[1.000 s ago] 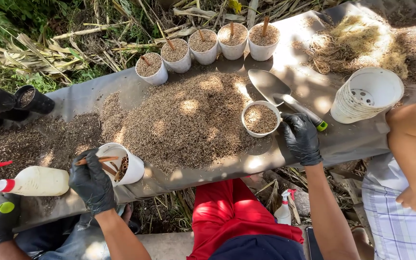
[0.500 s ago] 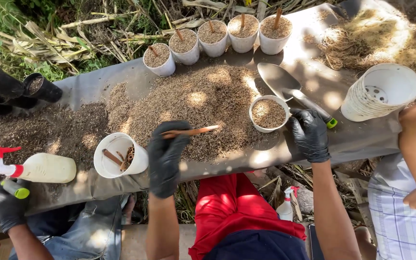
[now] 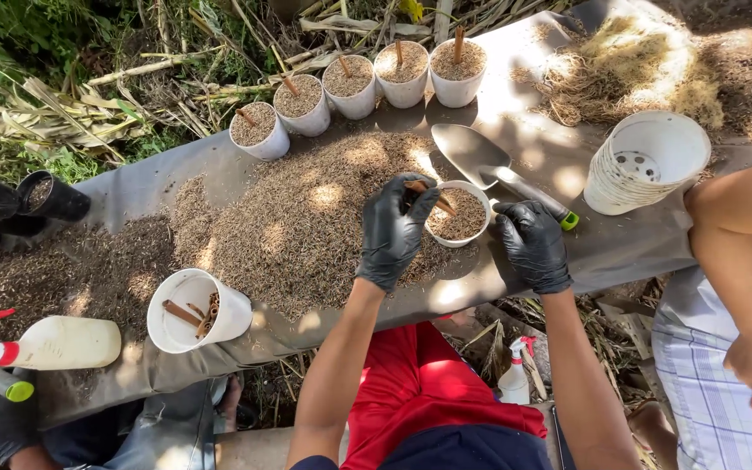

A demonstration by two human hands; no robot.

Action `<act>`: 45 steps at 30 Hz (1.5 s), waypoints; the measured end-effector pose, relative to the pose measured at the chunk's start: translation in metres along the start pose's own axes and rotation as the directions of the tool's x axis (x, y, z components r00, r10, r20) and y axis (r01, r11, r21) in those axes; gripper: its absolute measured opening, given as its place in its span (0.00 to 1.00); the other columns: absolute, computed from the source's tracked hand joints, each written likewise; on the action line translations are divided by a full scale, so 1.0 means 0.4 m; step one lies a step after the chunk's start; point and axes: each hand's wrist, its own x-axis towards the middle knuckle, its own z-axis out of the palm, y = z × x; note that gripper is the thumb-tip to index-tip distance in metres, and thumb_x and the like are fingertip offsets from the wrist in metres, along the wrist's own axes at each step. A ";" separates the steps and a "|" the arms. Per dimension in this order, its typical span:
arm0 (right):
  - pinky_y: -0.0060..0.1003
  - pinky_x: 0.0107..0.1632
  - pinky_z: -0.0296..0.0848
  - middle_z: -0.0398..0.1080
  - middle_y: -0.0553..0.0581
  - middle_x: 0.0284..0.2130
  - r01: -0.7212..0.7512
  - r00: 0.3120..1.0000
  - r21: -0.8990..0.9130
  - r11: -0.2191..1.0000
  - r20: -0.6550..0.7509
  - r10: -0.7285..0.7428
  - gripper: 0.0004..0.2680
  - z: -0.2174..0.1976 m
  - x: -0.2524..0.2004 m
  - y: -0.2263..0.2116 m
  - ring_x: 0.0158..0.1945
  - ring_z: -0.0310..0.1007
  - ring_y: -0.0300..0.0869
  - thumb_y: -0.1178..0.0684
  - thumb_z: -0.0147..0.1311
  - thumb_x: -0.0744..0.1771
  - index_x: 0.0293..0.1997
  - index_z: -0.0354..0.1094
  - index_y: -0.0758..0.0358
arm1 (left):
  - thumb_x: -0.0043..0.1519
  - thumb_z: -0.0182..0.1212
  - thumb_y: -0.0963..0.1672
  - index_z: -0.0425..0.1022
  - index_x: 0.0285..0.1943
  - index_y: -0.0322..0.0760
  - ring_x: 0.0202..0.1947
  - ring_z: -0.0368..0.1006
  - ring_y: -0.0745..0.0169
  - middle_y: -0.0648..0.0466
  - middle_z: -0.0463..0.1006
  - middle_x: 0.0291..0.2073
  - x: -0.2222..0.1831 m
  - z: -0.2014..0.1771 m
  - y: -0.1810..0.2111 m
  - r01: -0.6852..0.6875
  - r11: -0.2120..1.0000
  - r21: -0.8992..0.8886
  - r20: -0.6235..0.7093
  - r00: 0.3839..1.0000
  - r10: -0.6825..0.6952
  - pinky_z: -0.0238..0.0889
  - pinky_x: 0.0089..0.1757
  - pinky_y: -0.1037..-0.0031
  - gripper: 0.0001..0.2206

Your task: Filling small plastic cups with a soil and seed mixture using hands and a hand trowel at a potting station.

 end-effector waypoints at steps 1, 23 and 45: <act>0.51 0.50 0.75 0.77 0.65 0.37 -0.010 1.000 0.010 1.000 -0.006 0.010 0.04 -0.006 0.002 -0.013 0.46 0.76 0.60 0.59 0.58 0.69 0.47 0.77 0.62 | 0.60 0.70 0.40 0.79 0.40 0.37 0.31 0.82 0.53 0.45 0.83 0.31 0.000 0.012 -0.004 0.019 1.000 0.002 -0.004 1.000 -0.019 0.75 0.34 0.69 0.04; 0.47 0.50 0.76 0.77 0.61 0.36 -0.014 1.000 -0.022 1.000 0.001 0.014 0.03 -0.025 0.021 -0.059 0.46 0.77 0.57 0.59 0.59 0.68 0.43 0.78 0.60 | 0.64 0.62 0.42 0.73 0.35 0.40 0.31 0.80 0.43 0.46 0.80 0.24 0.003 0.077 -0.031 0.018 0.965 0.262 0.065 0.997 -0.036 0.72 0.37 0.63 0.05; 0.48 0.48 0.76 0.78 0.60 0.36 -0.012 1.000 0.015 1.000 -0.016 0.012 0.03 -0.024 0.016 -0.067 0.44 0.77 0.57 0.59 0.60 0.68 0.43 0.78 0.60 | 0.66 0.51 0.54 0.78 0.34 0.47 0.48 0.79 0.43 0.50 0.84 0.35 0.007 0.132 -0.045 0.533 0.782 0.323 0.136 0.792 -0.596 0.67 0.50 0.56 0.16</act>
